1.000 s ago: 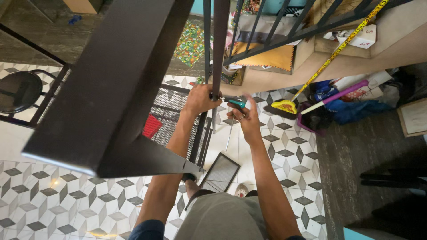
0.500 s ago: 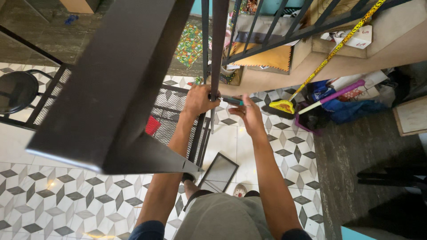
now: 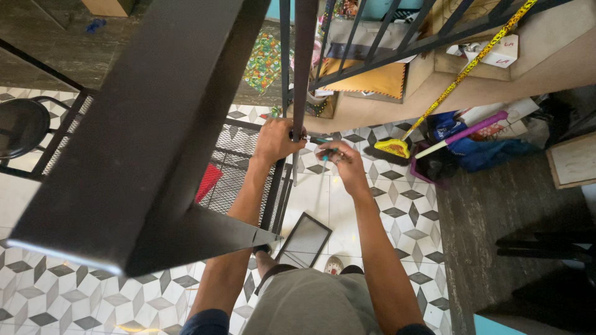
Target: The person assembles a black metal mesh shelving unit using a screwdriver. They attach mesh panels to the frame, tighten screws at multiple joints, and place a red plastic bin on one of the shelves.
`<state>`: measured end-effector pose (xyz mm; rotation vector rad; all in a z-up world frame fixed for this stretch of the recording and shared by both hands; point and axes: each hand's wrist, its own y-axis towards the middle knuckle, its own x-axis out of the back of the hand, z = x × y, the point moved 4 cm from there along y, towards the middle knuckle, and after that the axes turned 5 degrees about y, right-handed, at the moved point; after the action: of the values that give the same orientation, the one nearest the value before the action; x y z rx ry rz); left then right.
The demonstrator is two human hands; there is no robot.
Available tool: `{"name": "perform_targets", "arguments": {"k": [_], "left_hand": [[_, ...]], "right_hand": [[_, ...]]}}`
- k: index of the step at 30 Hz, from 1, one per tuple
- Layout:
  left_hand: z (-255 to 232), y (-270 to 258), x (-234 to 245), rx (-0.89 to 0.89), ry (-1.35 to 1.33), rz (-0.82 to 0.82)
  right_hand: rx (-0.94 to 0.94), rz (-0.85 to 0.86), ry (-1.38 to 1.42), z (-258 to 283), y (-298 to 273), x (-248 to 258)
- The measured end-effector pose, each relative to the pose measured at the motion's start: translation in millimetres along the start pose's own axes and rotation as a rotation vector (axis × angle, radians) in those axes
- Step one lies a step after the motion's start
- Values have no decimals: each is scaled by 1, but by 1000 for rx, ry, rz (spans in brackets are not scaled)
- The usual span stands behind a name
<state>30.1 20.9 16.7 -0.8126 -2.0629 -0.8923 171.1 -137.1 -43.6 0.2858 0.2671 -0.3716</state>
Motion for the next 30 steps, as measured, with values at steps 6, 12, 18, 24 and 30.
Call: {"name": "perform_targets", "arguments": {"k": [6,12,18,24,30], "left_hand": [[-2,-2,1,0,-8,-6],[-2,0,1,-6,-12,2],[-3,0,2,17,-4,2],[-2,-2,3,28,-29,26],[-3,-2,4,-3,2,1]], "right_hand": [[-9,-97,-65,1,-4,-9],[32,-282,-810,-1,4,0],[-237,-199,-191,-16,6,9],[-96,-233,26,-8,15,5],[10,-202,-14,11,11,1]]}}
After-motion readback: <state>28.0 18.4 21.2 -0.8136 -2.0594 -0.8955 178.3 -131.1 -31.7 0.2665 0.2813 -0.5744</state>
